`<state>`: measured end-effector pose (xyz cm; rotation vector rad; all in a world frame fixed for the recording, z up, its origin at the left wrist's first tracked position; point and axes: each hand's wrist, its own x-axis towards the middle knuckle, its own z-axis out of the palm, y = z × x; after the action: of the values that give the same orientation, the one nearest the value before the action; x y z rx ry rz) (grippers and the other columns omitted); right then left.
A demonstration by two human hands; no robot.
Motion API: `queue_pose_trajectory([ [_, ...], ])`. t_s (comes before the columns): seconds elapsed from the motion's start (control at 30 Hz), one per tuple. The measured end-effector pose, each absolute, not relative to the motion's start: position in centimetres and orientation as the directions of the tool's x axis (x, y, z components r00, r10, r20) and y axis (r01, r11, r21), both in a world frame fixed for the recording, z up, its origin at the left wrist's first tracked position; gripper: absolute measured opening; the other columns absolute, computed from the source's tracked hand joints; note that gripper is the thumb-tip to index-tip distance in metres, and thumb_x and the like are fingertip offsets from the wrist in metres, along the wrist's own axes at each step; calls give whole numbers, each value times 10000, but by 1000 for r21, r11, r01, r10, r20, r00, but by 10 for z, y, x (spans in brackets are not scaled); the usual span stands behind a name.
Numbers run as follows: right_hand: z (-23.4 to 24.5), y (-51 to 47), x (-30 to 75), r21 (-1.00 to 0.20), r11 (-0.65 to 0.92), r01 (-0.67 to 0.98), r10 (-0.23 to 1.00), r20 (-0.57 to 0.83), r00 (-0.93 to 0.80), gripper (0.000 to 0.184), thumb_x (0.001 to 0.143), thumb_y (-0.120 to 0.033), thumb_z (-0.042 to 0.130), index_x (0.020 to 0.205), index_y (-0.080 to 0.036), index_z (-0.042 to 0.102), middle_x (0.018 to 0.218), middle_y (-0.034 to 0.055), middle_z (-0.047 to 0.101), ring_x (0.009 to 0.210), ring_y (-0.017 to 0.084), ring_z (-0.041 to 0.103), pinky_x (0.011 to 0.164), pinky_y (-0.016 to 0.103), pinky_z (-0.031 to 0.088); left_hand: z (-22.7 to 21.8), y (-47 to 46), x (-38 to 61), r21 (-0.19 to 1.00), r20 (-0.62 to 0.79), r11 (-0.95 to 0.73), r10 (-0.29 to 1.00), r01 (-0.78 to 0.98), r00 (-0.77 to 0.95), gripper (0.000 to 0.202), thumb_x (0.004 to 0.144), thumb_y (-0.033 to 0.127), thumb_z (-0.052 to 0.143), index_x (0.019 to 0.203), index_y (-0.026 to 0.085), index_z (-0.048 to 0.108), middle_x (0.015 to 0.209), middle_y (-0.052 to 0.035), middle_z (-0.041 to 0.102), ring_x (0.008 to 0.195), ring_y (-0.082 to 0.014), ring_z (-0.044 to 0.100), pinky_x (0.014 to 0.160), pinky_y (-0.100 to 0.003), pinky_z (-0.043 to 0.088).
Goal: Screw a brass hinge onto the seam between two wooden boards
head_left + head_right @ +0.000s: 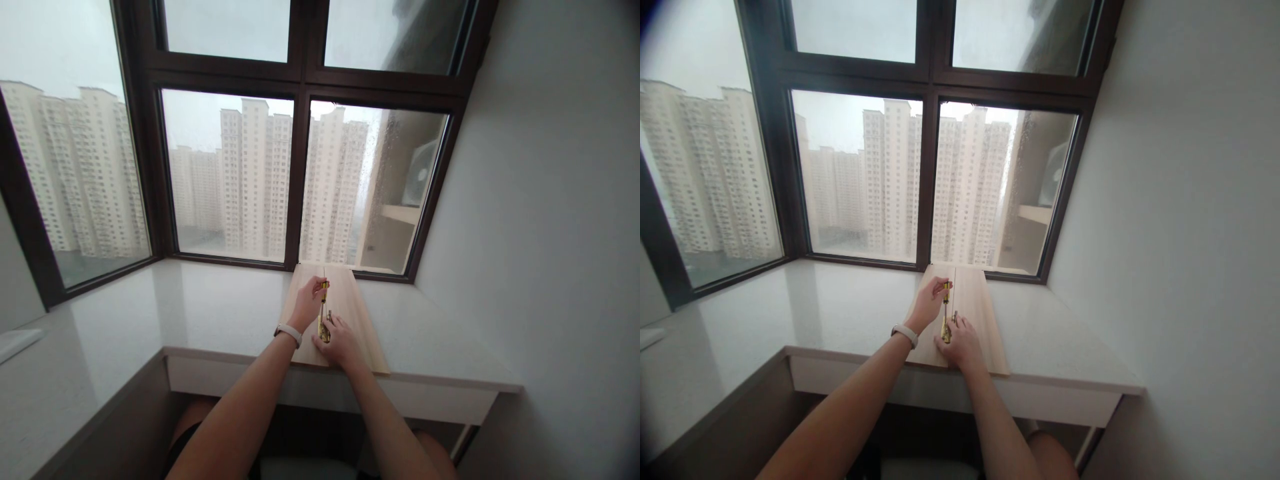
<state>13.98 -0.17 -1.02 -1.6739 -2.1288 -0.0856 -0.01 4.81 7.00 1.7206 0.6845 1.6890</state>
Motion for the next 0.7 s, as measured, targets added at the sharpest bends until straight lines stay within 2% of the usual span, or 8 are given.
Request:
queue_pose_trajectory([
  [0.13, -10, -2, 140, -218, 263, 940, 917, 358, -173, 737, 854, -663, 521, 1438, -214, 552, 1544, 136, 446, 1425, 319, 371, 1178, 437, 241, 69, 51, -2, 753, 657, -654, 753, -73, 39, 189, 908, 180, 621, 1096, 200, 636, 1063, -86, 723, 1011, -182, 704, 866, -327, 571],
  [0.43, -12, 0, 140, -217, 276, 936, 910, 372, -182, 744, 855, -663, 514, 1432, -196, 559, 1539, 141, 451, 1420, 322, 377, 1177, 437, 244, 80, 36, -2, 743, 667, -664, 744, 80, -20, 154, 840, 193, 695, 992, 194, 672, 992, -60, 717, 859, -170, 694, 688, -264, 588],
  [0.7, -11, -1, 140, -210, 277, 938, 907, 379, -183, 746, 854, -666, 515, 1436, -201, 557, 1530, 140, 464, 1412, 321, 390, 1176, 434, 253, 75, 40, -1, 735, 677, -678, 735, 33, 19, 227, 908, 160, 584, 1120, 218, 640, 1018, -68, 717, 936, -170, 692, 765, -280, 570],
])
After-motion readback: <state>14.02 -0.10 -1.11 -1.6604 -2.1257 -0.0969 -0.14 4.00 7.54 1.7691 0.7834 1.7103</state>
